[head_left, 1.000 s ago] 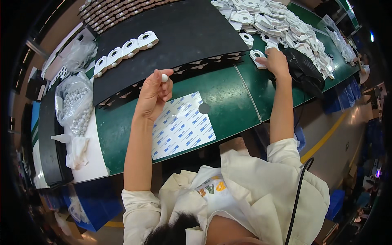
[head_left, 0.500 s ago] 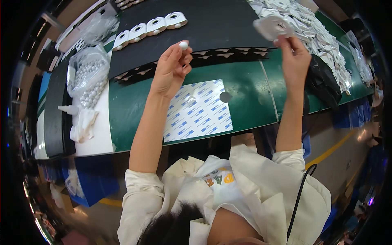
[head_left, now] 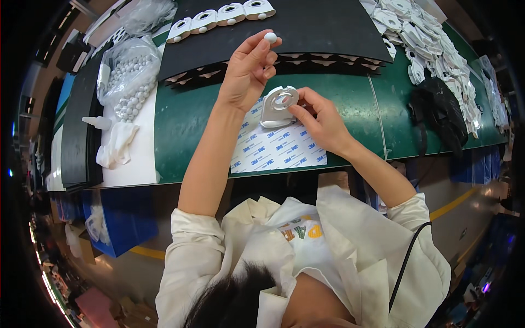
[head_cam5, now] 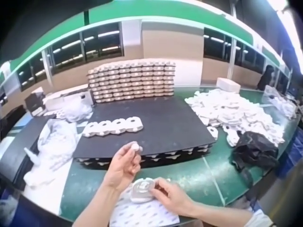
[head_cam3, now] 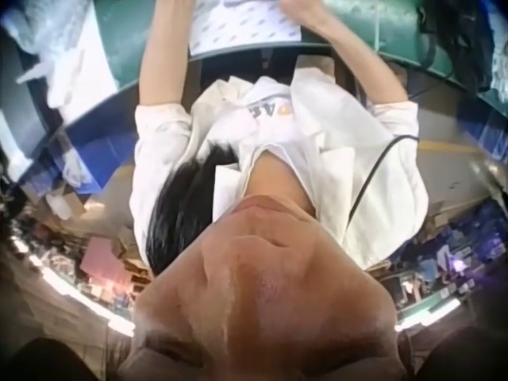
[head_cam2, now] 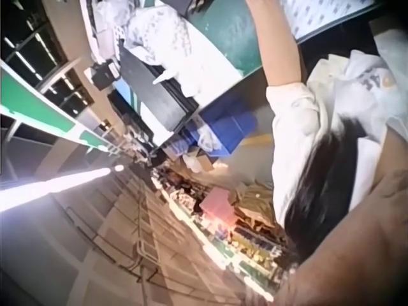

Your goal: The person is manually assembling small white plastic components by pressing a center piece into a ring-shaped base.

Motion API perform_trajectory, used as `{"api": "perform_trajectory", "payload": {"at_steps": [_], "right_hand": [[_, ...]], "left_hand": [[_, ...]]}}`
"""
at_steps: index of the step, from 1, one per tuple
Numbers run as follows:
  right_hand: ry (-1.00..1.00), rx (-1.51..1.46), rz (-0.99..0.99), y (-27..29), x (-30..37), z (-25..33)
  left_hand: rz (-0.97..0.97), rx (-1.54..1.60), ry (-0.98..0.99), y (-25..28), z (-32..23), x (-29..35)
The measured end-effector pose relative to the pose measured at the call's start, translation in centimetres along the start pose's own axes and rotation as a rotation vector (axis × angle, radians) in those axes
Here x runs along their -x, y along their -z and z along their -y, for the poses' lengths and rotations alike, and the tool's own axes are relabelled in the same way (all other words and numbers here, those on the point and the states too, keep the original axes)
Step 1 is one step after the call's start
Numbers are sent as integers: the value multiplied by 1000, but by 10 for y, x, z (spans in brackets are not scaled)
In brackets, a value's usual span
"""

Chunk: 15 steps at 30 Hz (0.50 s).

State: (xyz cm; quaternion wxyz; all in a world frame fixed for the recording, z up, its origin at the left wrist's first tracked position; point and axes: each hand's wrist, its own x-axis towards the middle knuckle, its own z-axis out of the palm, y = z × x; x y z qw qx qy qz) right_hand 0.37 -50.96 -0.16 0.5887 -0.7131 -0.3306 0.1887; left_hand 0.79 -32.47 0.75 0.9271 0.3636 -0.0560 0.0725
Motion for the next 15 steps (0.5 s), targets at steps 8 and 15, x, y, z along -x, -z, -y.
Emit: {"api": "perform_trajectory", "payload": {"at_steps": [8,15], "right_hand": [[93,154,-6,-2,0,-9],[177,228,-17,-3,3,-4]], "left_hand": [[15,5,5,1,-1,0],[10,3,7,1,-2,0]]}}
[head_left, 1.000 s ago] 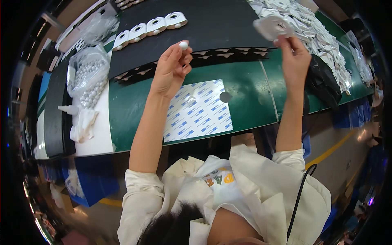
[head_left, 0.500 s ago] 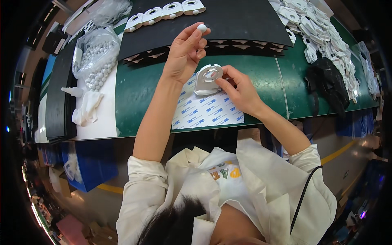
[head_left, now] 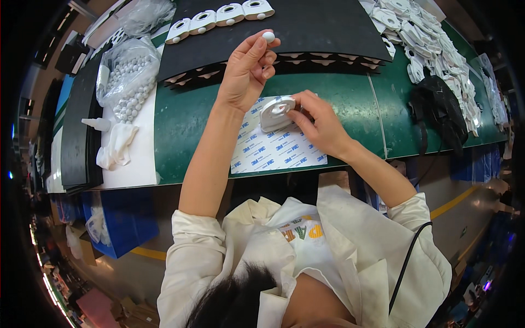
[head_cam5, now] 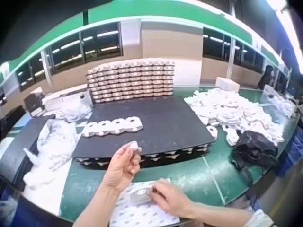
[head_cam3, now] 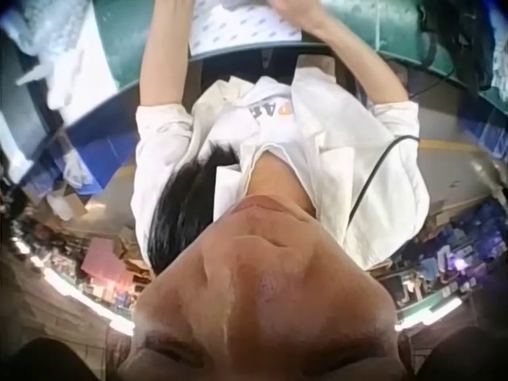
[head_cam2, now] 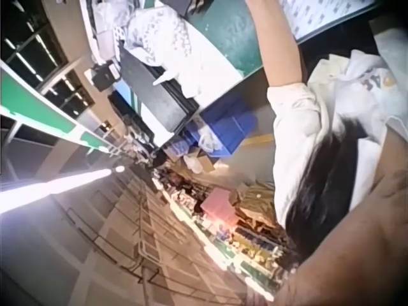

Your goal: The person is manually assembling small white plastic components by pressing a center piece into a ring-shaped base.

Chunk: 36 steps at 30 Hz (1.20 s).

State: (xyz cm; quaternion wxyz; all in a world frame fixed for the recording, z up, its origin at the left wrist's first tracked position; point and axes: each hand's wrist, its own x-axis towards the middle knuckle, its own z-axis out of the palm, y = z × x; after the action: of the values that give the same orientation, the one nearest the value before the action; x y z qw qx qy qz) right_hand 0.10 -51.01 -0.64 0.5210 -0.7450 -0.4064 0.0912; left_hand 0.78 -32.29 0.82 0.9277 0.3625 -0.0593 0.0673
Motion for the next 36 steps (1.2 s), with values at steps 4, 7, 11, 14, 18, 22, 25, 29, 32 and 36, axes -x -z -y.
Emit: {"api": "perform_trajectory", "payload": {"at_steps": [4,7,11,14,18,22,25,29,32,36], "right_hand": [[242,129,-28,-7,-2,-2],[244,153,6,-5,-4,1],[-105,-371,-41,6,-5,1],[-145,-753,-222,20,-13,-8],[-153,-1077,-297,33,-15,-19],[-180,-1133,-321,37,-14,-18],[-180,-1119,-309,37,-15,-18],[-171,-1081,-319,36,-15,-15],[-180,-1053,-325,36,-15,-15],[-175,-1028,-319,37,-14,-15]], "left_hand": [[-2,-17,-8,-3,0,0],[-10,-29,-5,-2,1,0],[4,-73,0,-3,0,2],[-29,-170,10,-13,2,3],[-69,-453,40,-18,5,7],[-28,-648,78,-25,7,8],[-30,-669,83,-31,9,10],[7,-668,89,-33,8,11],[18,-668,110,-32,7,12],[26,-644,101,-32,8,12]]}}
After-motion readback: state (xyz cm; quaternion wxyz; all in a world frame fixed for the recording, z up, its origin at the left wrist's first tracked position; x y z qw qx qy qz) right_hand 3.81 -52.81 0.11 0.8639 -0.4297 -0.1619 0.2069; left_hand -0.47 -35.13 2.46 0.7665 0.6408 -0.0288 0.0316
